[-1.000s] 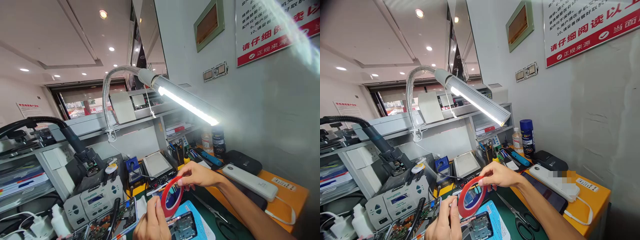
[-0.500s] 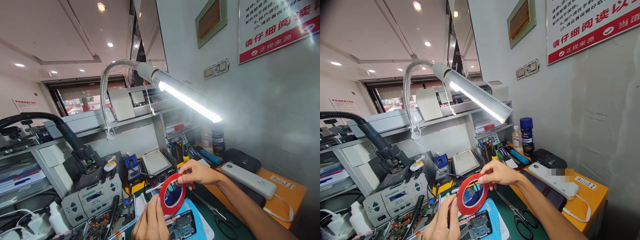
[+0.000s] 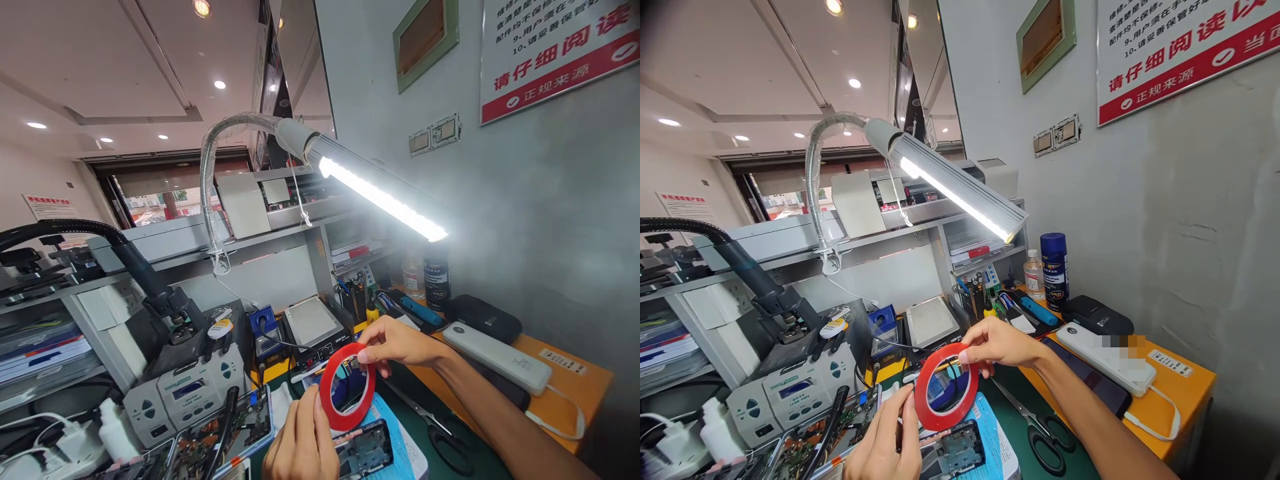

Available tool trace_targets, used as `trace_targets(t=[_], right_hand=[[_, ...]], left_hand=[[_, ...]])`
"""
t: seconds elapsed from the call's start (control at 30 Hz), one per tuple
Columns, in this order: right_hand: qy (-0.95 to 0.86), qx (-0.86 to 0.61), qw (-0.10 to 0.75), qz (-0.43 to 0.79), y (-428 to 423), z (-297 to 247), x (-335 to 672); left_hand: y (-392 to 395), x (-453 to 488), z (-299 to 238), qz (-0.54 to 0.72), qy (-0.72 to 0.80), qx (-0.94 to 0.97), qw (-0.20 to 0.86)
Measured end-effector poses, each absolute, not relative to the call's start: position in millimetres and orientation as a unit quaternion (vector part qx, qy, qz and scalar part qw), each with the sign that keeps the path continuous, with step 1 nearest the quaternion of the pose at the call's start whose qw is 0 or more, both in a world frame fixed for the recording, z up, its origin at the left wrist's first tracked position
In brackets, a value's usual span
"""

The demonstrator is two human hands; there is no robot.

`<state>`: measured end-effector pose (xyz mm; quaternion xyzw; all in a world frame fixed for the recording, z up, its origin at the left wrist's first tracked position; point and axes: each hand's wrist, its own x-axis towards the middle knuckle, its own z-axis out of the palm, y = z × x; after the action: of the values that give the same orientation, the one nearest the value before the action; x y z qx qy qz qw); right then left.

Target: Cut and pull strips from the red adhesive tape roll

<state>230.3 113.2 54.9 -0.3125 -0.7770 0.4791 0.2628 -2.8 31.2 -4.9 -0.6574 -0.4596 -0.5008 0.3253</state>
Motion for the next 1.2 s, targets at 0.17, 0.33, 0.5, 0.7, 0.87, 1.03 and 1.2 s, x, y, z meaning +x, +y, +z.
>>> trace_targets(t=[0.17,0.33,0.5,0.7,0.87,1.03,1.2], right_hand=[[-0.776,-0.312,0.263,0.481,112,55,230],[-0.777,-0.309,0.264,0.481,115,51,230],[-0.773,-0.308,0.266,0.486,119,46,232],[-0.762,-0.308,0.276,0.497,118,47,232],[-0.752,-0.307,0.294,0.504,118,47,229],[-0.749,-0.306,0.298,0.507,119,46,229],[-0.756,-0.303,0.282,0.508,117,45,228]], left_hand=[[32,-3,-7,-0.495,-0.460,-0.664,0.320],[30,-2,-6,-0.496,-0.462,-0.667,0.308],[27,0,-1,-0.504,-0.464,-0.666,0.296],[23,2,0,-0.503,-0.483,-0.666,0.265],[18,4,3,-0.498,-0.491,-0.670,0.249],[14,9,10,-0.512,-0.505,-0.657,0.225],[14,12,13,-0.535,-0.518,-0.635,0.205]])
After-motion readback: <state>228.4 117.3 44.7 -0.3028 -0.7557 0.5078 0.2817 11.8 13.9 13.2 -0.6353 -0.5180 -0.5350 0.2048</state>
